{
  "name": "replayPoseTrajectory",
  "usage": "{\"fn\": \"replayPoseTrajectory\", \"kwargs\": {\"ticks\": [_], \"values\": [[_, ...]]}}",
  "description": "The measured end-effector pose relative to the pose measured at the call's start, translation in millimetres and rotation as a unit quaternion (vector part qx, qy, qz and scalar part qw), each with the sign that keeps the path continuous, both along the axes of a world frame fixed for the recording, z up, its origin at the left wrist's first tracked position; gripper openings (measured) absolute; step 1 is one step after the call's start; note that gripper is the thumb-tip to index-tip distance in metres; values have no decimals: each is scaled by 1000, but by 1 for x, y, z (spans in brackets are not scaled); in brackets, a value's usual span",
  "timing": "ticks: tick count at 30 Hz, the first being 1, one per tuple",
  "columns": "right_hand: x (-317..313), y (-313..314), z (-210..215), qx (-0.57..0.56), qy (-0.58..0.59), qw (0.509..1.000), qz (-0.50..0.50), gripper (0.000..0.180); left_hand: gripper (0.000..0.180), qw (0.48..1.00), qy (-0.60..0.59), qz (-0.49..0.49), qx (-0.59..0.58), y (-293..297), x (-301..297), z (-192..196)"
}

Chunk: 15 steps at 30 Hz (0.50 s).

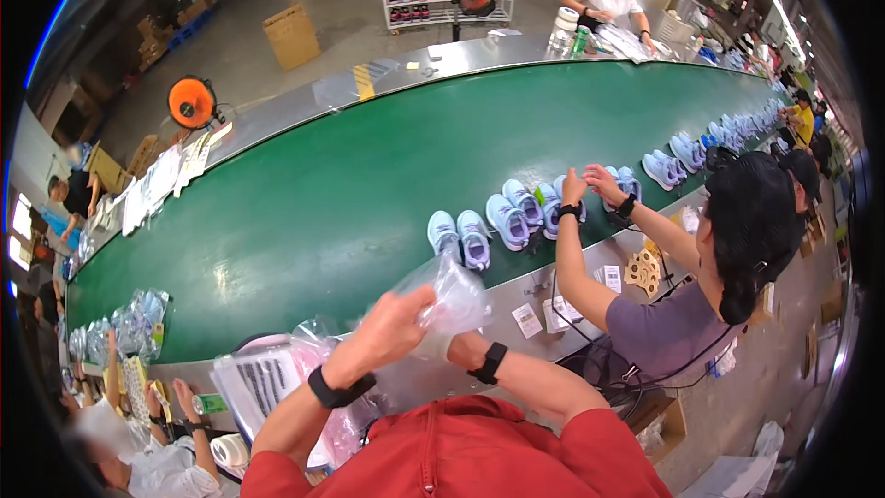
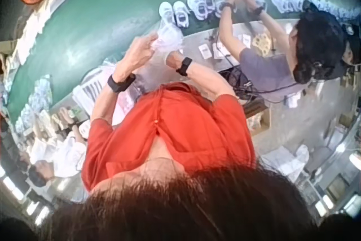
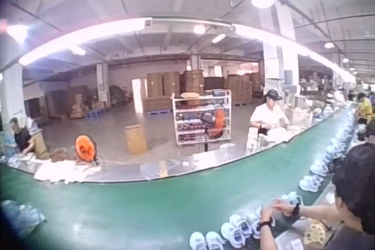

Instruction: The person picks up pairs of light blue sneakers from a moving conveyor belt and places them into clear plastic bags. The person then seals the bags and sets them aside on the table. The task is performed repeatedly as new shoes arrive on the belt.

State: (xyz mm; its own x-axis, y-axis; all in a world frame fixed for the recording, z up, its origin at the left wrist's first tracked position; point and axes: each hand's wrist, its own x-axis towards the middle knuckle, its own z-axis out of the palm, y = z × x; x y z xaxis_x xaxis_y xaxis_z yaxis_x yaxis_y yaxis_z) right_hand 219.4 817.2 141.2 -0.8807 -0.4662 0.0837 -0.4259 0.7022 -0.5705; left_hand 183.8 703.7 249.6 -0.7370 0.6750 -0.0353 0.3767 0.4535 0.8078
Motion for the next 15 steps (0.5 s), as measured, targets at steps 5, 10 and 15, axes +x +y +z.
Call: {"fn": "replayPoseTrajectory", "kwargs": {"ticks": [5,10,15], "values": [[-15,-14,-15,87,-4,995,-37,18,25,997,55,25,-45,9,55,-49],[-46,-78,9,304,-93,942,108,17,19,961,127,240,48,-23,-35,-19],[-46,-110,70,361,-47,918,156,22,16,970,83,222,46,-51,-76,-45]]}}
